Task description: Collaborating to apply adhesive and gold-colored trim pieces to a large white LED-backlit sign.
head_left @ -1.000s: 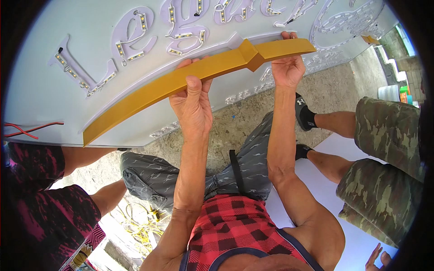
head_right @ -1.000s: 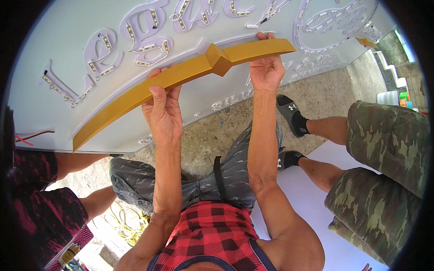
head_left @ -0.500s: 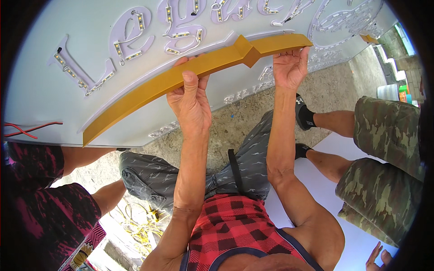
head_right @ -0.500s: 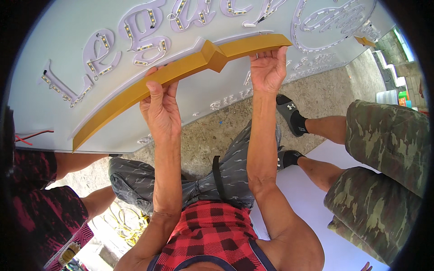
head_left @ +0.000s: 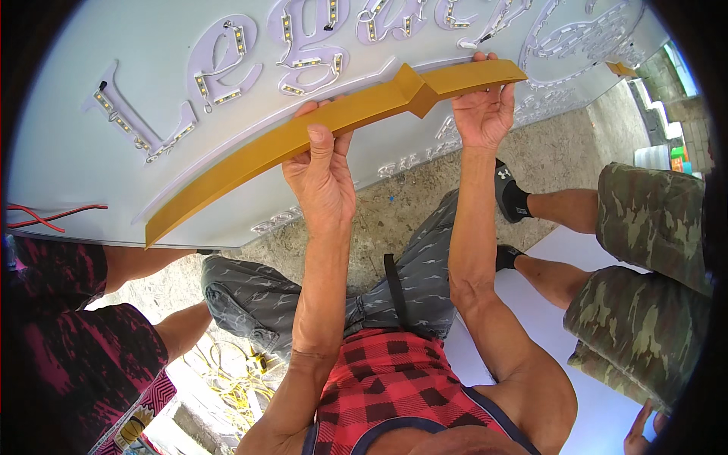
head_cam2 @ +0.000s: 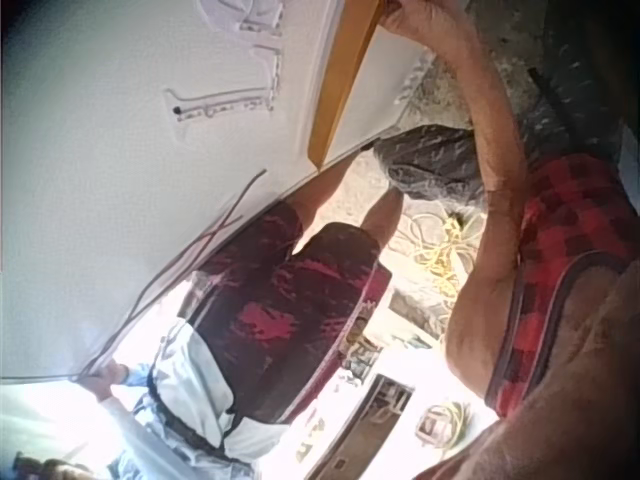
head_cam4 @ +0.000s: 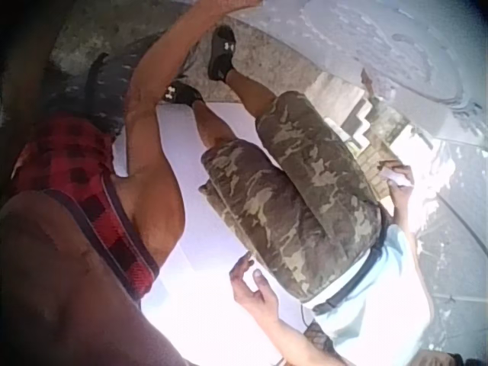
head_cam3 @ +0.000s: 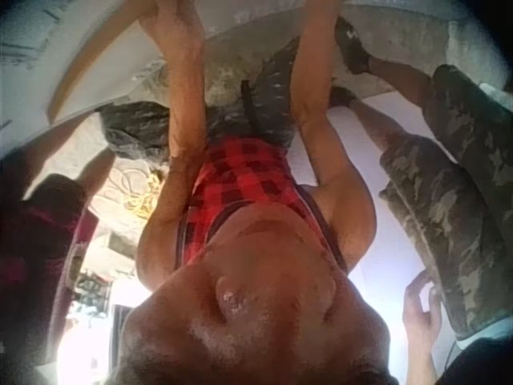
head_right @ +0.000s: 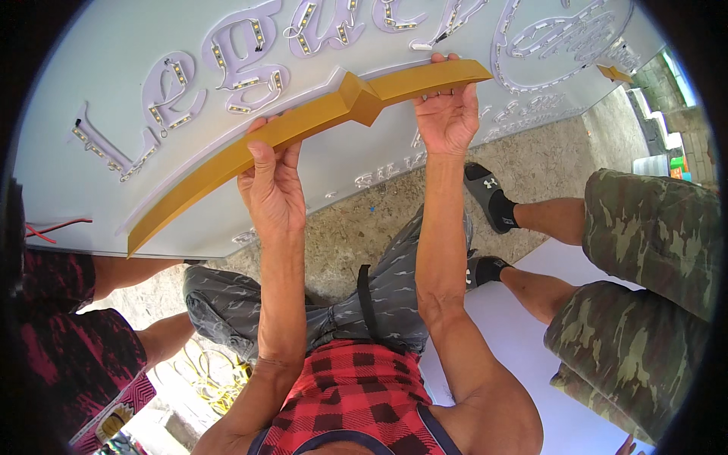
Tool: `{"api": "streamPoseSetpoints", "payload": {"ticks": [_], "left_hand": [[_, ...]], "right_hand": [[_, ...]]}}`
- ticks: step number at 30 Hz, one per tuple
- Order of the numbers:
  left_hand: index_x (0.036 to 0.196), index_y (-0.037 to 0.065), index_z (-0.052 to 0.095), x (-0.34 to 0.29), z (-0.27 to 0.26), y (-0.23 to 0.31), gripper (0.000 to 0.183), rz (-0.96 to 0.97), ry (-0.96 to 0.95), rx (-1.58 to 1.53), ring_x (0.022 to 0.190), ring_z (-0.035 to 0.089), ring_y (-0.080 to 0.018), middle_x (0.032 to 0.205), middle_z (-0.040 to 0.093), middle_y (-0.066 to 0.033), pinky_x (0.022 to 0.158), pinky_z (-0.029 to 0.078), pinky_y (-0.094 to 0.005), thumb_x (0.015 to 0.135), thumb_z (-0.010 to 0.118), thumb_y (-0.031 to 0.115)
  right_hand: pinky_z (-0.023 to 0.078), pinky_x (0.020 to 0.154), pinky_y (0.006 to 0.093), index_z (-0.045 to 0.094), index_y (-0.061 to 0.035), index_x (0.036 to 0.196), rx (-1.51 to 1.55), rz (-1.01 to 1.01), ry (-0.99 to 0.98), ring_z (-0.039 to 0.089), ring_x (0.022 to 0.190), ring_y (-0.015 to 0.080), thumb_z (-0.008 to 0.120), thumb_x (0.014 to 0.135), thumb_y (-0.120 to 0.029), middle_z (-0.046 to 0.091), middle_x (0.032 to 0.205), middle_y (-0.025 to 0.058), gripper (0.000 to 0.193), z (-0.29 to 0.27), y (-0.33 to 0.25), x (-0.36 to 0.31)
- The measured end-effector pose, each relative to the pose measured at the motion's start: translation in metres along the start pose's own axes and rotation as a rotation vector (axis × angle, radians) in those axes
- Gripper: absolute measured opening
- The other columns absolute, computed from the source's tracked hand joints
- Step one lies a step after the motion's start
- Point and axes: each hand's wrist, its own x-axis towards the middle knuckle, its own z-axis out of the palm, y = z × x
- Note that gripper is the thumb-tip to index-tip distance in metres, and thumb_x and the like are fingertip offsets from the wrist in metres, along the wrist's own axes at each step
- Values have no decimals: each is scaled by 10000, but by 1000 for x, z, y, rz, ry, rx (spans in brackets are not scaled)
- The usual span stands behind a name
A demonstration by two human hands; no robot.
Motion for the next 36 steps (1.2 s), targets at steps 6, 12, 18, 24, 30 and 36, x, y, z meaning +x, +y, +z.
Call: {"api": "streamPoseSetpoints", "payload": {"ticks": [6, 12, 18, 24, 30, 36], "left_hand": [[1157, -39, 573, -3, 2, 0, 357, 9, 13, 18, 1073, 612, -233, 1121, 628, -139, 981, 521, -395, 901, 642, 199], [1161, -40, 571, -6, 0, 2, 354, 7, 10, 28, 1074, 613, -239, 1121, 629, -138, 977, 523, -393, 904, 639, 194], [1157, -4, 559, -11, -1, 3, 325, -21, -5, -31, 1113, 599, -278, 1122, 622, -116, 966, 523, -405, 880, 674, 121], [1187, -47, 546, -15, 1, 3, 366, 1, -32, -19, 1124, 594, -268, 1143, 623, -149, 970, 527, -398, 905, 636, 167], [1184, -49, 547, -16, 0, 6, 351, 10, -65, -6, 1137, 583, -303, 1154, 615, -155, 971, 527, -398, 907, 630, 151], [1180, -42, 553, -18, 5, 2, 338, -3, -70, -6, 1137, 583, -306, 1150, 618, -149, 974, 525, -402, 907, 628, 143]], "right_hand": [[469, 729, 406, 527, -52, 1268, -228, -86, 17, 516, 1219, 214, 524, 910, -340, 604, 1238, 98, 459, 16, -8, -2], [471, 610, 372, 562, -42, 1177, -382, -121, 159, 607, 907, 233, 507, 905, -389, 623, 1150, 82, 445, 35, -12, -16], [469, 589, 294, 547, 15, 1185, -1235, -359, 153, 591, 770, 191, 644, 821, -191, 599, 1046, 115, 429, 36, -56, -36], [464, 797, 367, 531, -23, 1228, -2032, -621, 104, 546, 1006, 255, 706, 706, -74, 555, 1176, 132, 553, 71, -78, -47], [369, 956, 430, 556, -122, 1215, -2403, -490, -498, 507, 1118, 277, 768, 685, -180, 541, 1259, 68, 574, 100, -101, -34], [422, 903, 389, 594, -112, 1169, -2383, -319, -626, 556, 1041, 265, 741, 729, -217, 613, 1149, 53, 476, 101, -121, -12]]}}
